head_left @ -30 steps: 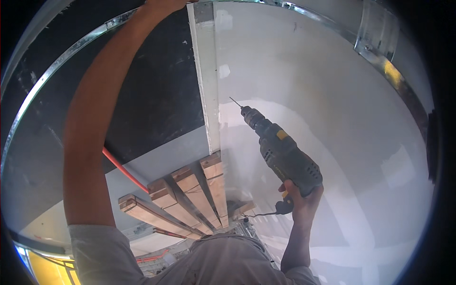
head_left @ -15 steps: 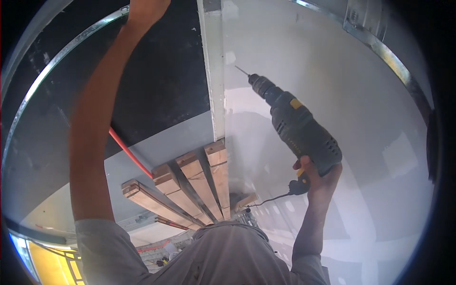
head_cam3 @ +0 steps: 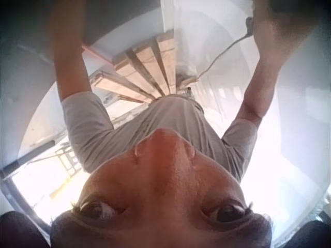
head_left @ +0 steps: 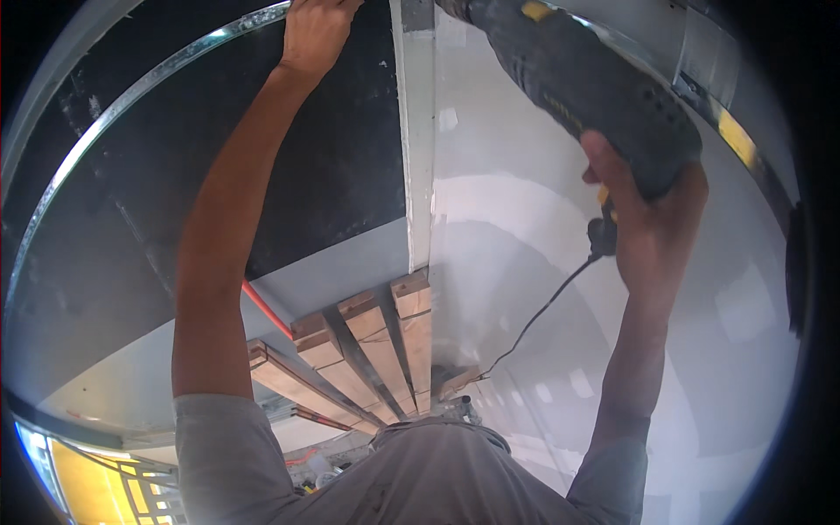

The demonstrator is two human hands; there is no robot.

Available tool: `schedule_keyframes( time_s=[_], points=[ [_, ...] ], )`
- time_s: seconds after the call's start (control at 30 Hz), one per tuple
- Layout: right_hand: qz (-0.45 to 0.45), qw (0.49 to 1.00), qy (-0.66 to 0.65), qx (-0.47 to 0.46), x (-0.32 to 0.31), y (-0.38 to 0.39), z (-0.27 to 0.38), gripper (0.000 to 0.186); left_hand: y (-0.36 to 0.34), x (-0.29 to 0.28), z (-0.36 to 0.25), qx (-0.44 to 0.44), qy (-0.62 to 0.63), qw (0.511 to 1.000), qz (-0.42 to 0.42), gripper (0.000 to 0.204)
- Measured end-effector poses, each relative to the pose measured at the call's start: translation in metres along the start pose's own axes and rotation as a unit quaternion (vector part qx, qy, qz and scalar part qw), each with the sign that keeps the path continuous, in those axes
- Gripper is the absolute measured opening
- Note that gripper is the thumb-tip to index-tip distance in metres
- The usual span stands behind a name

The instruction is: Install metal studs and tracks for a drywall partition using a drill and a riveter.

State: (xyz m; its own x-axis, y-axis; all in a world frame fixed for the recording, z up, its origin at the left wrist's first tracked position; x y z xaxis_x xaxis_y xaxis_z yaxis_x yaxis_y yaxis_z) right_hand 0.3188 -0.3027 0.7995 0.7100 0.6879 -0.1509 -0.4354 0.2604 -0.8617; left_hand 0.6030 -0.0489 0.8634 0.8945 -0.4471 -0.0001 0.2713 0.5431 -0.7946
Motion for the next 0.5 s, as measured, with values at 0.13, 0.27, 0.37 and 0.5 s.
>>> schedule_keyframes(
  time_s=[0.13, 0.27, 0.37, 0.5],
  points=[
    [0.038, 0.998, 0.05, 0.001, 0.022, -0.039, 0.01, 0.045, 0.001, -0.001, 0.005, -0.007, 0.0, 1.0, -0.017, 0.017],
    [0.057, 0.997, 0.042, 0.015, 0.04, -0.057, 0.011, 0.048, 0.002, -0.004, 0.0, -0.007, -0.049, 0.999, -0.021, 0.018],
    [0.068, 0.997, 0.042, 0.013, 0.046, -0.064, 0.009, 0.047, 0.004, -0.004, -0.002, -0.029, -0.068, 0.997, -0.017, 0.019],
    [0.052, 0.999, 0.01, -0.002, 0.054, -0.064, 0.014, 0.045, 0.007, -0.004, 0.0, -0.03, -0.073, 0.997, -0.019, 0.02]
  ],
)
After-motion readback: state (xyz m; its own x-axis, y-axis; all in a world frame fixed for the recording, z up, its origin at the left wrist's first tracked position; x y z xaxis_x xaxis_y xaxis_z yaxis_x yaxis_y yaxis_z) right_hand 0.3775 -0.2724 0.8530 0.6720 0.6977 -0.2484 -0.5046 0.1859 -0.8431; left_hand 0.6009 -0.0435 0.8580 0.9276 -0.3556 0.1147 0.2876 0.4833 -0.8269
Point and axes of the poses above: each hand's wrist, its own y-axis away from the middle knuckle, its own x-axis out of the palm, z = x × y, the point moved 4 cm from there along -y, towards the middle knuckle
